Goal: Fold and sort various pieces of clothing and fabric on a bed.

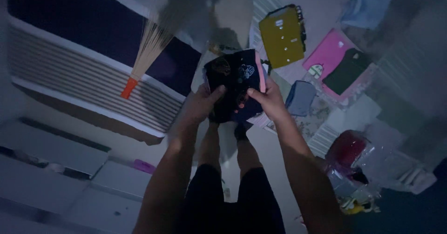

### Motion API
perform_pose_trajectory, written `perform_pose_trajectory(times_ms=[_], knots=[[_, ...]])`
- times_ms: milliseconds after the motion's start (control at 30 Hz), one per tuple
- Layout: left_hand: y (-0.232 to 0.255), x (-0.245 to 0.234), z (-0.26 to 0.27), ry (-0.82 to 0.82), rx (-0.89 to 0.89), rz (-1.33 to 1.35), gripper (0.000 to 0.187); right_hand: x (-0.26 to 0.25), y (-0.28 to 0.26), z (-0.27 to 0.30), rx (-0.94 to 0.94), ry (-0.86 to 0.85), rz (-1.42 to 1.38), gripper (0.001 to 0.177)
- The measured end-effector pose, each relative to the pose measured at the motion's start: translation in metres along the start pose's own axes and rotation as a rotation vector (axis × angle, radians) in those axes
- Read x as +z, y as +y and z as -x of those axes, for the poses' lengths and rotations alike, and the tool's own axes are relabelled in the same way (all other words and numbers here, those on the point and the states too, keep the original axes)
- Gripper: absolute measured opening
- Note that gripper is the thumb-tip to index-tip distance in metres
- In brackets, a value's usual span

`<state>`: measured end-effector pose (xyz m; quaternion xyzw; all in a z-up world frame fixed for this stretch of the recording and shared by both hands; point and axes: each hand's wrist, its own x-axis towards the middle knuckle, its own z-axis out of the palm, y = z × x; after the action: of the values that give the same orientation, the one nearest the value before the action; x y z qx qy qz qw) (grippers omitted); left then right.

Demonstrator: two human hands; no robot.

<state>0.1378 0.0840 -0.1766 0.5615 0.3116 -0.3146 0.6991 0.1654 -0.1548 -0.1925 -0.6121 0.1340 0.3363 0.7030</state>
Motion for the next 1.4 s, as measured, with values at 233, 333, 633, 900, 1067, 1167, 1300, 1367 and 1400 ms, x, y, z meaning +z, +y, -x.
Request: perform_pose_trajectory(times_ms=[233,333,633,900,1067,1167,1300,1367,1400], knots=[[-0.088,0.043,0.007,-0.147,0.380,0.034,0.040,0.003,-0.025,0.084,-0.135,0.300,-0.026,0.078],[0.032,0.102,0.111,-0.253,0.872,-0.480,0.061,0.016,-0.074,0.134,-0.027,0.112,-0.807,0.093],[0.051,0.179,0.234,-0.128,0.959,-0.267,0.079,-0.005,-0.090,0.238,-0.200,0.170,-0.367,0.067],[0.087,0.218,0.351,-0.375,0.656,0.335,0.067,0.008,-0.184,0.336,-0.525,-0.142,0.157,0.077],[0.097,0.222,0.361,-0.543,0.612,0.519,0.056,0.041,-0.250,0.416,-0.887,0.005,0.763,0.096],[0.085,0.231,0.374,-0.643,0.550,0.653,0.055,0.044,-0.242,0.436,-0.874,0.118,0.839,0.089],[0.084,0.237,0.379,-0.695,0.555,0.655,0.061,0.016,-0.219,0.415,-0.882,0.090,0.561,0.059],[0.082,0.239,0.379,-0.684,0.579,0.630,0.063,0.017,-0.231,0.429,-0.905,0.038,0.464,0.052],[0.079,0.241,0.376,-0.691,0.581,0.626,0.062,0.026,-0.247,0.448,-0.954,0.060,0.642,0.068]])
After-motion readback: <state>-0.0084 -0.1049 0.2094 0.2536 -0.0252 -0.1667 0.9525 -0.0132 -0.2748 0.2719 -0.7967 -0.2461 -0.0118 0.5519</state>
